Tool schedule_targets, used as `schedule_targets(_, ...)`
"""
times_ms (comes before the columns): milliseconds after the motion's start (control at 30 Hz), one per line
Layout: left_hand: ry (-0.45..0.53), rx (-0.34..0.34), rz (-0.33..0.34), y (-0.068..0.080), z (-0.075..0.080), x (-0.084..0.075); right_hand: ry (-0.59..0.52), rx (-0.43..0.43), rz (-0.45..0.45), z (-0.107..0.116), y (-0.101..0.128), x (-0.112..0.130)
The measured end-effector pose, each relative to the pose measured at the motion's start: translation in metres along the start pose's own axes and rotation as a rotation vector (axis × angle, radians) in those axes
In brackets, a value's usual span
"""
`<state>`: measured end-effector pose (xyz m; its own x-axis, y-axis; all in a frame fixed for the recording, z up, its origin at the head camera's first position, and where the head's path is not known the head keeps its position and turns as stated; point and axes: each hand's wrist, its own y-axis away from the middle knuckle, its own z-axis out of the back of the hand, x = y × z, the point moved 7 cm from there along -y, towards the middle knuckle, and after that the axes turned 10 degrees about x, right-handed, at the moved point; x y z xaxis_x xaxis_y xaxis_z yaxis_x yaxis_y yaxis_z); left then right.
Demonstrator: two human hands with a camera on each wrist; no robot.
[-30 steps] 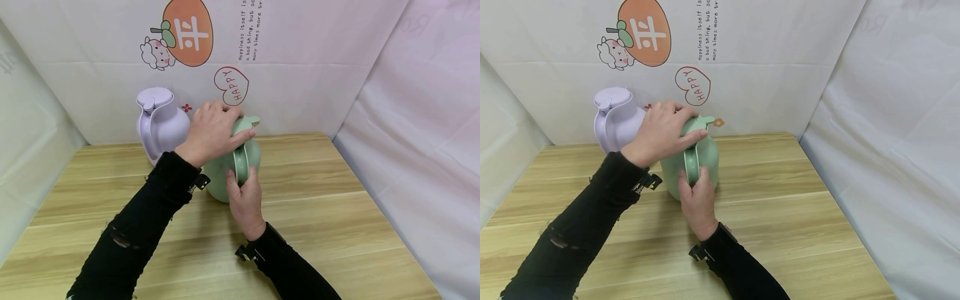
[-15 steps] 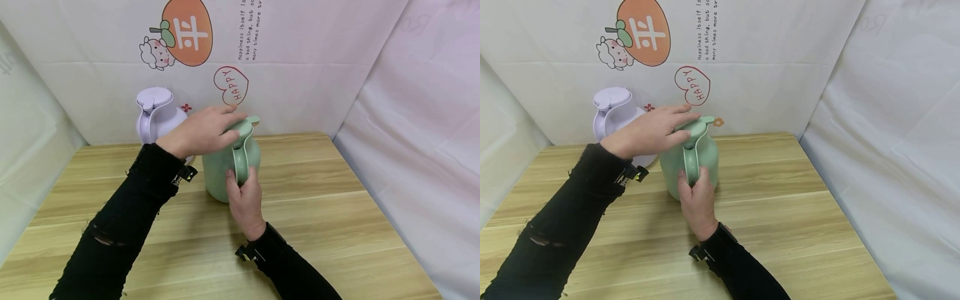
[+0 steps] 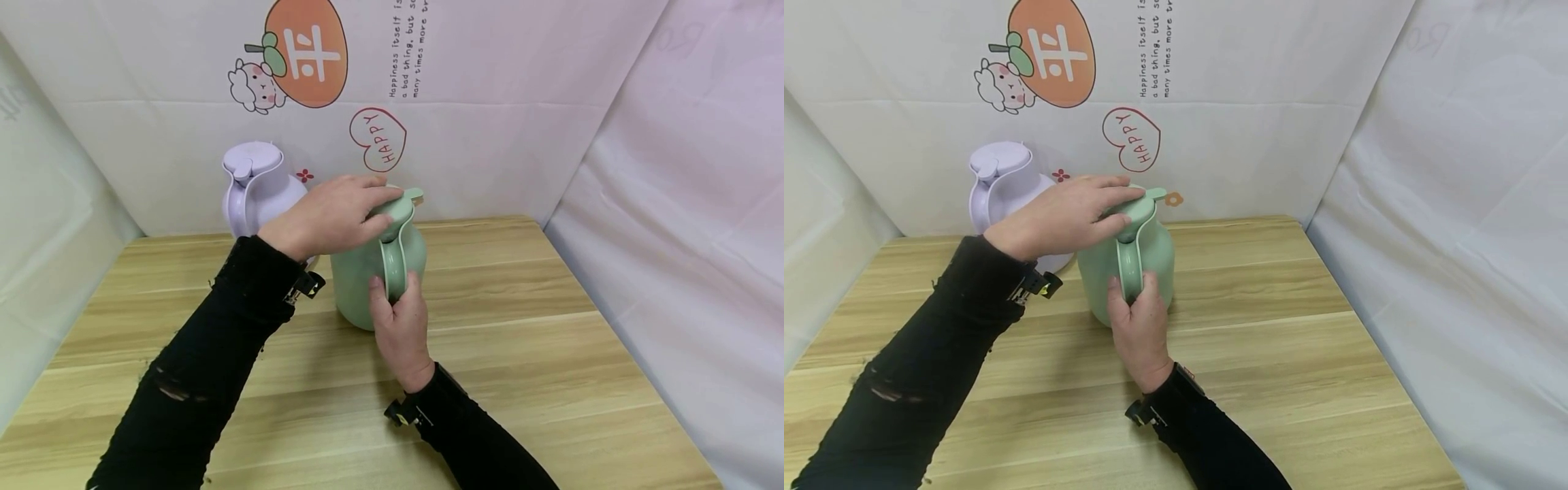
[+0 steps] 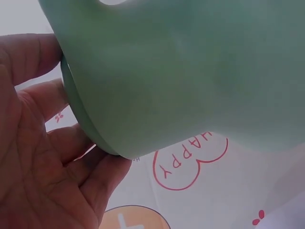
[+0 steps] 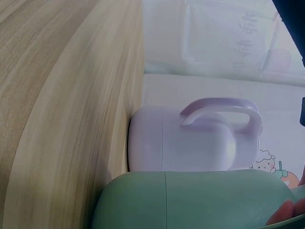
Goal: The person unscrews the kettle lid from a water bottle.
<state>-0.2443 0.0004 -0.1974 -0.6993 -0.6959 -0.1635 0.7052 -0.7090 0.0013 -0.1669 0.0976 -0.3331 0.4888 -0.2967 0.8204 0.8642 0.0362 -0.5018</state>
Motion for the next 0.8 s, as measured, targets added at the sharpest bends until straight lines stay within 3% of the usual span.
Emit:
schedule_targets(433,-0.044,-0.137,0.045,0.0006,0.0035,-0.0030,-0.003,0.011,0.010,-0.0004,0.0009,0.0009)
schedule_targets(800,-0.086,-0.183,0.135,-0.0009,0.0024,-0.0046,-0.005,0.019,0.000,0.0001,0.0009,0.0007)
